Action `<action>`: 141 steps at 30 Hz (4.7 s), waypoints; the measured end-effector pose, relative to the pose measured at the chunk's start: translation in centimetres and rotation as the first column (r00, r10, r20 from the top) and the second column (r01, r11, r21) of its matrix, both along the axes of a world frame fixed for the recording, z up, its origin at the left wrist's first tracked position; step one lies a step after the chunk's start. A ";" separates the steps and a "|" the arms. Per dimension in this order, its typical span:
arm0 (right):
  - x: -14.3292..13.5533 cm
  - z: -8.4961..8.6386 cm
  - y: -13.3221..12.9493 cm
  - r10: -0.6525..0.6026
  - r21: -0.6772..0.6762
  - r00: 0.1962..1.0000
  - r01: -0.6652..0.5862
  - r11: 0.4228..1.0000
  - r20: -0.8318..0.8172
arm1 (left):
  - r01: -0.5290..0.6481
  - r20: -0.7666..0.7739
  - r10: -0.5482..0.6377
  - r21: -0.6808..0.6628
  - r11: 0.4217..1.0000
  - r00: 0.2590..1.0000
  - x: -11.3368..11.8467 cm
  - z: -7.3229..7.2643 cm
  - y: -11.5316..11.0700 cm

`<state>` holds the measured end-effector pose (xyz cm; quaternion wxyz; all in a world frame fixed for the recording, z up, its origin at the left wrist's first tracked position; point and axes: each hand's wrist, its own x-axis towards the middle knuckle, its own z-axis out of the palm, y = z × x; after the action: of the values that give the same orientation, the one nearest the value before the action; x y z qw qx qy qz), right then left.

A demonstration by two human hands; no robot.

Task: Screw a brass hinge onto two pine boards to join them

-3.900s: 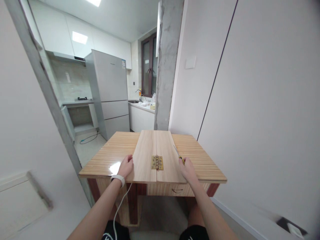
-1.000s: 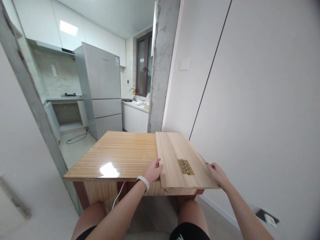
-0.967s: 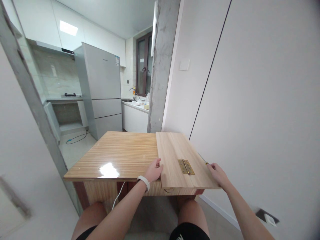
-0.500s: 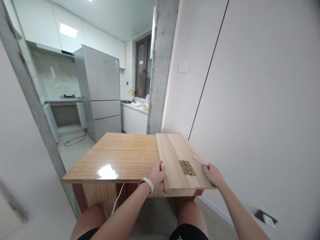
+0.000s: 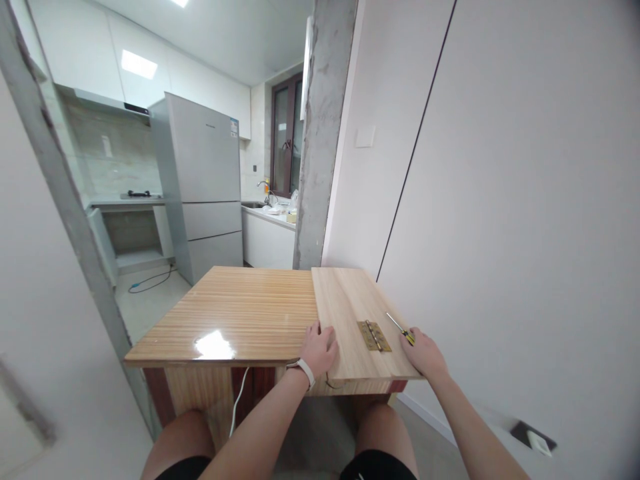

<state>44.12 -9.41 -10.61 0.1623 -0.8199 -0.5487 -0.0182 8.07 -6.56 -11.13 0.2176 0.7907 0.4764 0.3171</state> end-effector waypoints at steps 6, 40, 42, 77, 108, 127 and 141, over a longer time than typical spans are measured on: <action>-0.2 0.2 -0.2 0.021 -0.015 0.999 -0.021 1.000 0.029 | -0.030 -0.112 0.031 0.010 1.000 0.993 0.1 0.6 -0.6; 1.2 0.0 0.5 0.045 -0.029 0.999 -0.045 0.999 0.016 | -0.003 0.189 0.018 -0.079 0.997 0.982 -1.2 -0.3 1.5; 1.4 0.0 0.5 0.034 -0.014 0.999 -0.035 0.999 -0.023 | 0.003 0.222 0.022 -0.112 0.994 0.975 -1.2 -0.1 1.6; -22.3 1.0 4.8 0.302 0.095 0.936 -0.289 0.953 -0.179 | -0.395 0.077 0.409 -0.152 0.906 0.909 -20.3 1.2 5.0; -23.7 2.0 5.0 0.286 0.150 0.957 -0.290 0.945 0.049 | -0.212 -0.291 0.254 0.168 0.963 0.922 -14.8 2.3 4.4; -30.3 13.5 7.4 0.678 0.158 0.730 -0.682 0.714 0.088 | -0.224 -0.308 0.296 0.246 0.943 0.904 -15.4 2.2 4.0; -31.8 14.5 7.8 0.672 0.024 0.719 -0.686 0.727 0.176 | -0.224 -0.282 0.297 0.265 0.938 0.912 -15.7 1.9 4.2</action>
<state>12.35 -1.64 3.87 0.1500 -0.5496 -0.8206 -0.0452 -7.66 -2.39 -9.24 0.0016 0.7798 0.5675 0.2643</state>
